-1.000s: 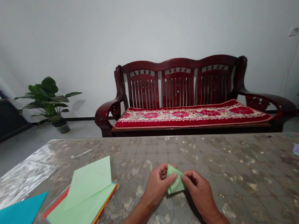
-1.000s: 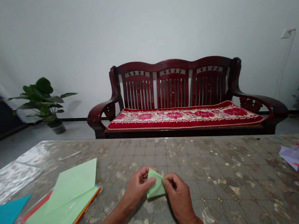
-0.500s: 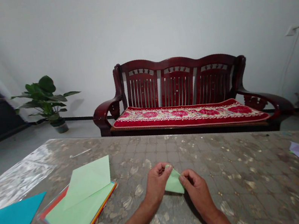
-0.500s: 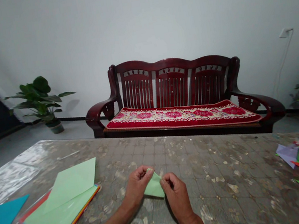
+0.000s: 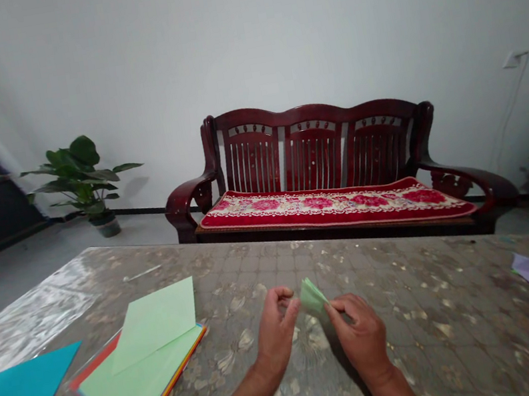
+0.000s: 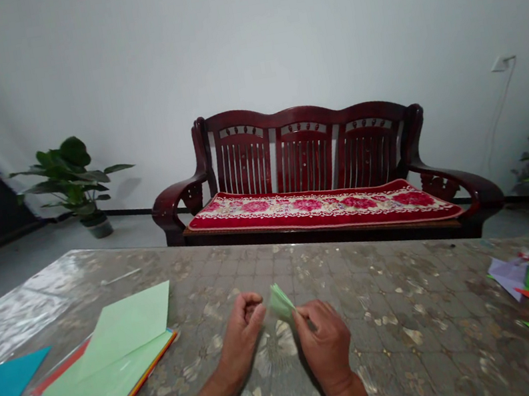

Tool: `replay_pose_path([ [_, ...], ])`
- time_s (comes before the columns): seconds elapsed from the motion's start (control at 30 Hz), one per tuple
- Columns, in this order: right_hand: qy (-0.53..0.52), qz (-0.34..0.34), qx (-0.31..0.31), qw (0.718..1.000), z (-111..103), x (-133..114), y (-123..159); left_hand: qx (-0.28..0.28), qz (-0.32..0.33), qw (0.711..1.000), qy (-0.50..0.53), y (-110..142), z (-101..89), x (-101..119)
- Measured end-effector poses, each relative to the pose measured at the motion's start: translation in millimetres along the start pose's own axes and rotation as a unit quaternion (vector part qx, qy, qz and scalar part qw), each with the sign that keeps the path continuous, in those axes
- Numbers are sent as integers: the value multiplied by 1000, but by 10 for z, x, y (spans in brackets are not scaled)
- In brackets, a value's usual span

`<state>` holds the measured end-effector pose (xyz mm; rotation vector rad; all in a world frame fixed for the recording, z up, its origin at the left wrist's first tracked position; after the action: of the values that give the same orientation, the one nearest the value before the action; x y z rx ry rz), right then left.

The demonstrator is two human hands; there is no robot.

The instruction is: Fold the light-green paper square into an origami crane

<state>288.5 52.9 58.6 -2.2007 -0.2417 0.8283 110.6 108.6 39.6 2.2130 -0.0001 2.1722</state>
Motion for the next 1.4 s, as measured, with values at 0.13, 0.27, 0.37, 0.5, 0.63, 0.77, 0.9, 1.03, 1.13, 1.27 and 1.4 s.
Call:
replay_pose_path([
  [0.13, 137, -125, -22, 983, -67, -136, -40, -102, -26, 993, -47, 112, 209, -55],
  [0.27, 180, -201, -22, 963, -49, -340, -13, -118, -100, 988, 30, 77, 341, -164],
  [0.37, 158, -225, -22, 961, -22, -438, 8, -91, -135, 984, 67, 10, 311, -231],
  [0.5, 72, -163, -6, 984, -9, -320, 4, -83, -116, 985, 95, -67, 194, -220],
  [0.63, -35, 11, 36, 999, 15, 11, 37, -130, -79, 984, 90, -114, 159, -155],
  [0.77, -152, 127, -3, 980, 162, 146, 108, -184, -54, 980, 51, -103, 216, -109],
  [0.9, -180, 136, -24, 974, 196, 105, 126, -206, -56, 975, 56, -85, 251, -52],
  [1.03, -167, 135, -22, 976, 183, 119, 134, -234, -59, 970, 32, -81, 291, -34],
  [1.13, -151, 149, -6, 977, 166, 163, 145, -155, -50, 987, 9, -116, 193, -90],
  [1.27, -135, 162, 9, 977, 141, 187, 159, 18, 37, 997, -58, -74, -45, -32],
  [1.4, -138, 155, -12, 978, 163, 145, 171, 31, 145, 982, -119, 19, -54, 143],
])
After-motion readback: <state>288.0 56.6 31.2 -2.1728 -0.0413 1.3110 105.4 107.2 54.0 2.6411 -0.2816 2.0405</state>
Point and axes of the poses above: each hand's wrist, its own y-axis away from the middle knuckle, its own z-axis out of the palm, x = y × z, the point moved 7 cm from there along -y, towards the middle knuckle, and after that the axes turned 9 degrees about -z, right-handed, at the moved point
